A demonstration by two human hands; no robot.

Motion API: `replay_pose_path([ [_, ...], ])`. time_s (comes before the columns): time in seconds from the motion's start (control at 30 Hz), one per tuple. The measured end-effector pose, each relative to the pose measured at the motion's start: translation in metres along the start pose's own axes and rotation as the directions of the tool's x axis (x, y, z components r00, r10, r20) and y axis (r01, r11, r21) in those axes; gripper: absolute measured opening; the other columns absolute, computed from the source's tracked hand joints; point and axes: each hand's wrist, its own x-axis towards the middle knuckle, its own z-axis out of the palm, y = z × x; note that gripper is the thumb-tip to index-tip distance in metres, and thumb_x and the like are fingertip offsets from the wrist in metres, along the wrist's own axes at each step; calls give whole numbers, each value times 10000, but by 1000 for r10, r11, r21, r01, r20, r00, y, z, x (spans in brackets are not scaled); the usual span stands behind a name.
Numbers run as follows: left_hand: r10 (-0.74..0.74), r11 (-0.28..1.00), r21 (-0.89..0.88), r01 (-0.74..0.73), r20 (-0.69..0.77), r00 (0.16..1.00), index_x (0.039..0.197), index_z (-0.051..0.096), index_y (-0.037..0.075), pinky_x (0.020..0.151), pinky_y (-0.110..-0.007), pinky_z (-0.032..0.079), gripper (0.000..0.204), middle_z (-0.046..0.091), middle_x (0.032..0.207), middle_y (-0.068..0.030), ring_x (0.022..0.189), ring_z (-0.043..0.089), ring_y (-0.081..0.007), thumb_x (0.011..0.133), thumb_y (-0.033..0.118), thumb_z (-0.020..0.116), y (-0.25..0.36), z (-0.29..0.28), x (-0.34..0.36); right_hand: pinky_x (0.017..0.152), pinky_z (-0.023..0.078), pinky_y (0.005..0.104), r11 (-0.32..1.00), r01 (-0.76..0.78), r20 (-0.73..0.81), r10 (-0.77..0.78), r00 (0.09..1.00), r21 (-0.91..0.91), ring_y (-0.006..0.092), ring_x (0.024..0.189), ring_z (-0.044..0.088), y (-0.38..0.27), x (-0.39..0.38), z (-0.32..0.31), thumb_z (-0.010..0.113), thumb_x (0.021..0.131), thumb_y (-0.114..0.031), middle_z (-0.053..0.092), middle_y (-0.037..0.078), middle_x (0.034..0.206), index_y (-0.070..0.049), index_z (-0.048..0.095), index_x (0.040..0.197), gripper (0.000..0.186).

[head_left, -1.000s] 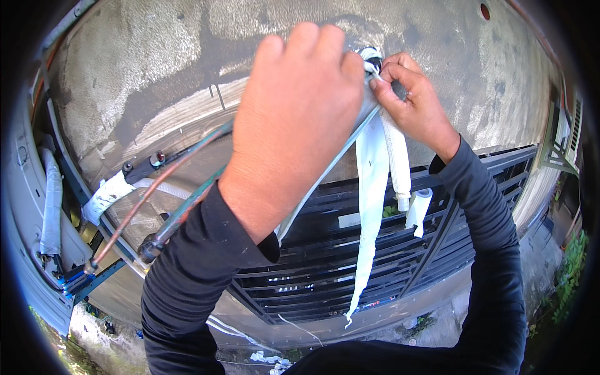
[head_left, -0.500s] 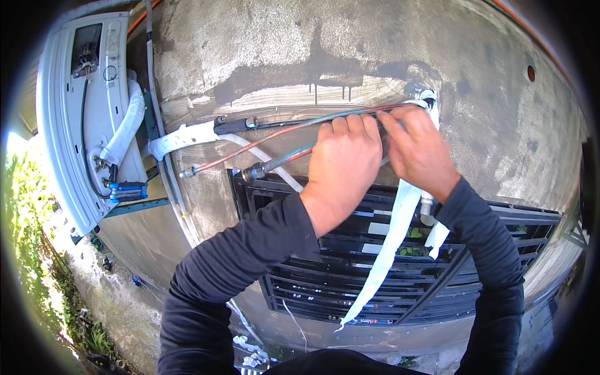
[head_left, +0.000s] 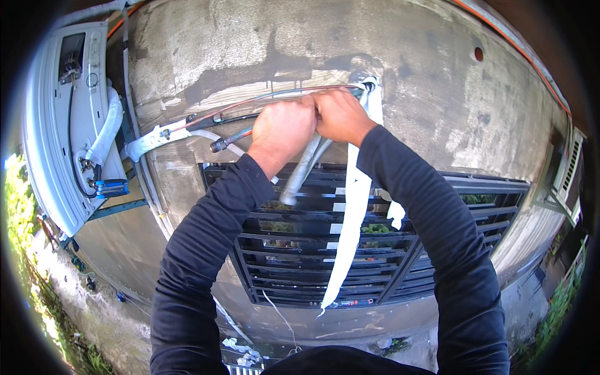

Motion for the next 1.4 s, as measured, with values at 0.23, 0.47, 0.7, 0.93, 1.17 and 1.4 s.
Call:
replay_pose_path([
  [0.23, 19, 1000, -8, -19, 39, 999, 970, 664, 60, 625, -475, 624, 264, 770, 772, -154, 677, 771, -341, 1024, 313, 613, -18, 7, 2, 901, 606, 528, 986, -129, 87, 138, 987, -106, 442, 1005, 765, -12, 11, -7, 741, 830, -109, 779, 270, 985, -24, 801, 944, 154],
  [0.47, 40, 997, -68, -37, 36, 999, 1032, 689, 69, 692, -483, 632, 312, 781, 792, -157, 746, 790, -343, 1046, 370, 610, -25, 12, 0, 903, 599, 528, 987, -84, 63, 94, 994, -135, 441, 993, 763, -11, 9, -4, 727, 848, -120, 781, 260, 973, -29, 795, 917, 133],
  [0.7, 73, 993, -99, -68, 42, 996, 1071, 702, 63, 705, -491, 627, 339, 782, 809, -162, 749, 781, -357, 1046, 390, 612, -34, 14, 1, 922, 595, 523, 986, -92, 86, 105, 991, -142, 441, 994, 763, -12, 12, -2, 725, 851, -114, 781, 260, 978, -30, 799, 936, 141],
  [0.93, 68, 995, -83, -63, 66, 995, 1057, 692, 60, 696, -496, 624, 331, 782, 822, -166, 750, 779, -362, 1050, 380, 607, -32, 10, 0, 962, 586, 518, 985, -105, 93, 119, 989, -135, 440, 1033, 756, -13, 12, -1, 711, 860, -96, 784, 256, 1011, -15, 791, 969, 157],
  [1.17, 54, 994, -95, -48, 62, 997, 1033, 677, 65, 654, -491, 616, 286, 783, 875, -149, 743, 768, -361, 1053, 349, 645, -22, 0, 2, 1075, 553, 476, 963, 156, -60, -146, 987, 219, 414, 1218, 687, 5, -31, -30, 653, 897, -27, 697, 264, 1269, -13, 646, 1344, 447],
  [1.4, -12, 993, -118, 20, 63, 998, 1092, 699, -6, 648, -504, 615, 301, 746, 794, -192, 720, 761, -394, 1040, 287, 658, 12, -7, 13, 1188, 459, 464, 984, -42, -78, 57, 995, 175, 403, 1419, 527, 88, -62, -71, 648, 906, -67, 673, 184, 1385, -35, 627, 1442, 537],
])
